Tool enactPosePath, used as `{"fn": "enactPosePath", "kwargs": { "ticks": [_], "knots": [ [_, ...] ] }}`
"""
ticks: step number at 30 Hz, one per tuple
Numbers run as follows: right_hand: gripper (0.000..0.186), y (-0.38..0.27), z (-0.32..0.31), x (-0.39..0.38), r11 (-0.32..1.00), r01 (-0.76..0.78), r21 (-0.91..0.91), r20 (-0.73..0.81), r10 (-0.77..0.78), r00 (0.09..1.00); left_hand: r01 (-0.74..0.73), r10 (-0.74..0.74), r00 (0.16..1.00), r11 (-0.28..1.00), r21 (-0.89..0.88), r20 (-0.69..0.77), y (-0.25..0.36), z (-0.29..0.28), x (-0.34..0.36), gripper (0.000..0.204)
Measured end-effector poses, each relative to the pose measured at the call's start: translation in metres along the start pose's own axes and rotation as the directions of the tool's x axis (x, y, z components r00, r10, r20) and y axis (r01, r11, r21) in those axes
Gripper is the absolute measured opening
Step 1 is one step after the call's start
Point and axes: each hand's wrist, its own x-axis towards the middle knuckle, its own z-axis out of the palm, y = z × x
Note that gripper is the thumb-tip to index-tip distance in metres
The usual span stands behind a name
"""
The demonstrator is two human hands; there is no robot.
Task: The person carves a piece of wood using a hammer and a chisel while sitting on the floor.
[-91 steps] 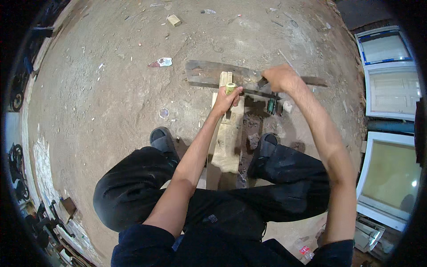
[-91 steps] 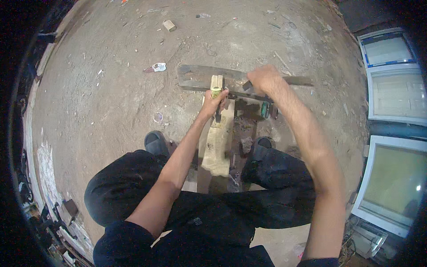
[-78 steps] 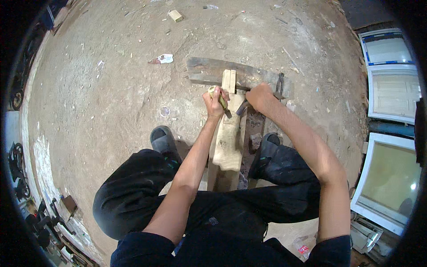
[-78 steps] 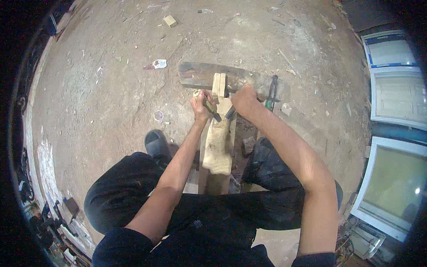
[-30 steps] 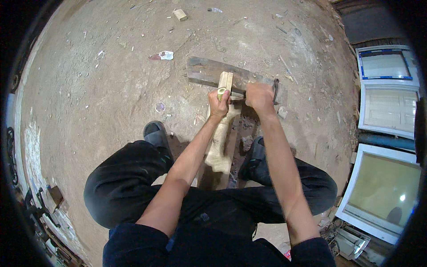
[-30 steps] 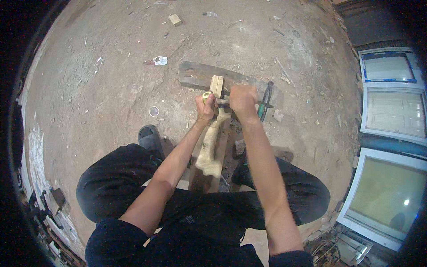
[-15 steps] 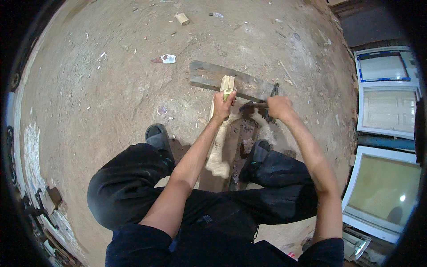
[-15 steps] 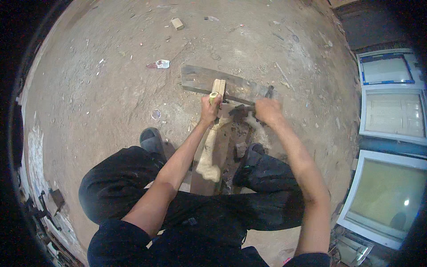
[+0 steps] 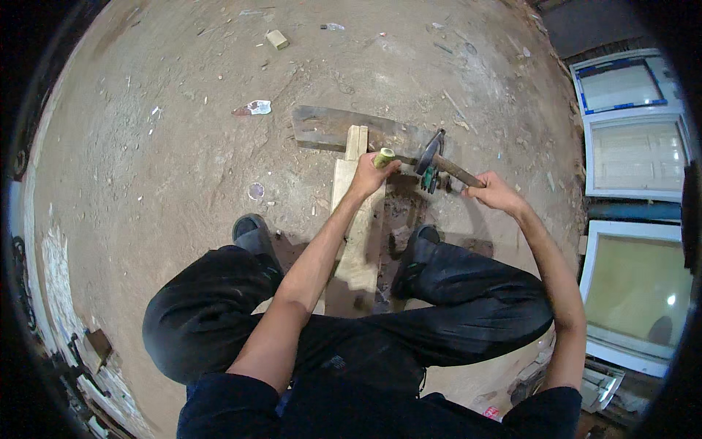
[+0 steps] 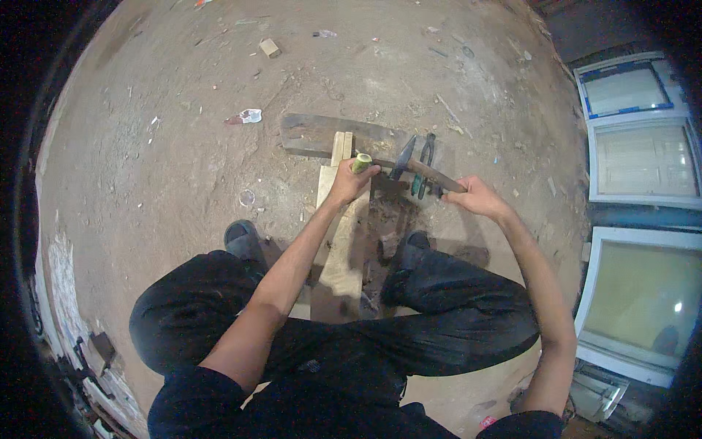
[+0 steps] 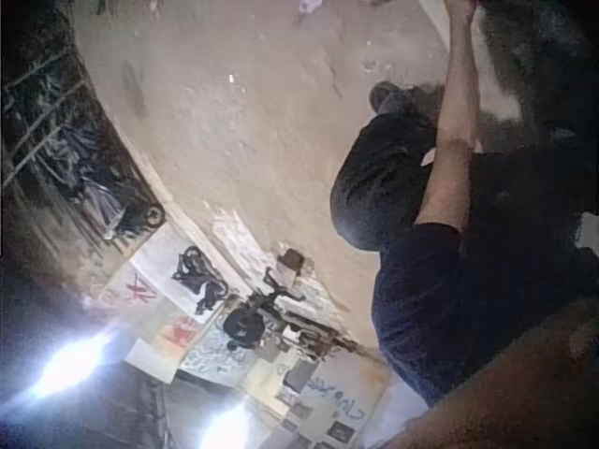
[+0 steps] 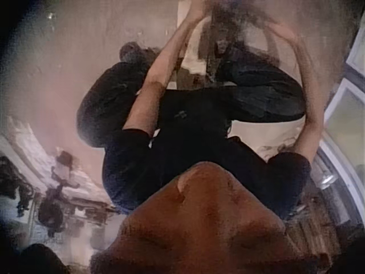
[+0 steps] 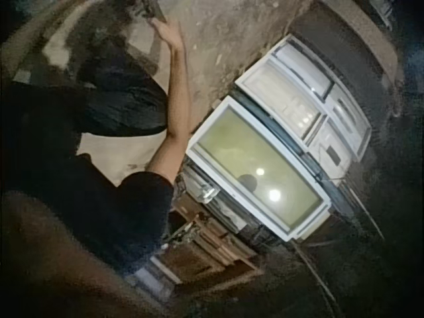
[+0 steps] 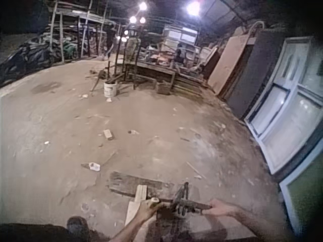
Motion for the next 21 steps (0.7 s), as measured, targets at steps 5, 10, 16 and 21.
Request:
{"fn": "enactPosePath", "kwargs": {
  "ticks": [5,10,16,21],
  "knots": [
    [0.027,-0.010,0.012,-0.001,0.998,0.053,0.030,-0.049,-0.052,0.997,0.003,-0.006,0.998,0.998,0.055,0.061,-0.001,-0.001,0.002,0.022],
    [0.033,-0.053,0.008,-0.016,0.949,0.182,0.258,-0.201,-0.132,0.971,-0.061,0.061,0.995,0.998,-0.005,0.074,-0.011,-0.002,0.003,0.021],
    [0.038,-0.053,0.023,0.003,0.987,0.158,-0.019,-0.261,-0.158,0.952,-0.042,0.042,0.998,0.999,-0.003,0.043,-0.005,0.002,-0.001,0.021],
    [0.037,-0.048,0.028,0.006,0.987,0.126,-0.104,-0.206,-0.145,0.968,0.009,-0.008,0.996,1.000,-0.008,0.085,-0.001,-0.005,-0.003,0.021]
  ]
}}
